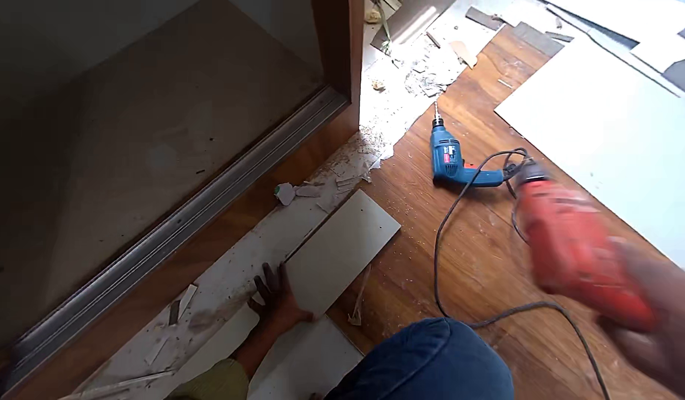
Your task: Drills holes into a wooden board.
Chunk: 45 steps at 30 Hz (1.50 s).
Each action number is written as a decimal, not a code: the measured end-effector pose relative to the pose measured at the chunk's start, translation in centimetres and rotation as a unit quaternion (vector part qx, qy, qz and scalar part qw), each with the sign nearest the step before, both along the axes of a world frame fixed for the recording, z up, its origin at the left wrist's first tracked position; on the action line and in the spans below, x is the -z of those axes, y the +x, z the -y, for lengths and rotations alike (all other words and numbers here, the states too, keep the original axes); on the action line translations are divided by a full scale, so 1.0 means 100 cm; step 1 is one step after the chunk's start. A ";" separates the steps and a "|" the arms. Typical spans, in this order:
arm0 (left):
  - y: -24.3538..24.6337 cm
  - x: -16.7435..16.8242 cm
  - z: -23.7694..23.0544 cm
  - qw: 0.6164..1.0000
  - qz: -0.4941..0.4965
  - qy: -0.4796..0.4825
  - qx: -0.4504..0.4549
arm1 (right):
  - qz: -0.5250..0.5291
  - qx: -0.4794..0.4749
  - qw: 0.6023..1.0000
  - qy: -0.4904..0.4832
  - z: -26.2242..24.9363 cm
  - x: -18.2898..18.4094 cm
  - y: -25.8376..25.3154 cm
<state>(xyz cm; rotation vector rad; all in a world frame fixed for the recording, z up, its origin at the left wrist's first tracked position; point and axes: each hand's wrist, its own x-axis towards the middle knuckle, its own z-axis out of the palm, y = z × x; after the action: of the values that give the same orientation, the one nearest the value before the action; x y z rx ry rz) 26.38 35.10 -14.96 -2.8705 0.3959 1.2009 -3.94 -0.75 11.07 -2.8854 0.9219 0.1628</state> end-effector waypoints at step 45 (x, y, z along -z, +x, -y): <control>-0.002 0.016 0.016 0.998 -0.013 0.024 -0.056 | -0.197 0.129 0.890 0.391 0.048 0.072 0.320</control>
<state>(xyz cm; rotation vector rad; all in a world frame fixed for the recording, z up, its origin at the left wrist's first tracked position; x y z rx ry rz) 26.16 33.55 -16.60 -2.8735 0.2076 1.2470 28.05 -5.59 3.88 -1.9896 0.9833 0.8892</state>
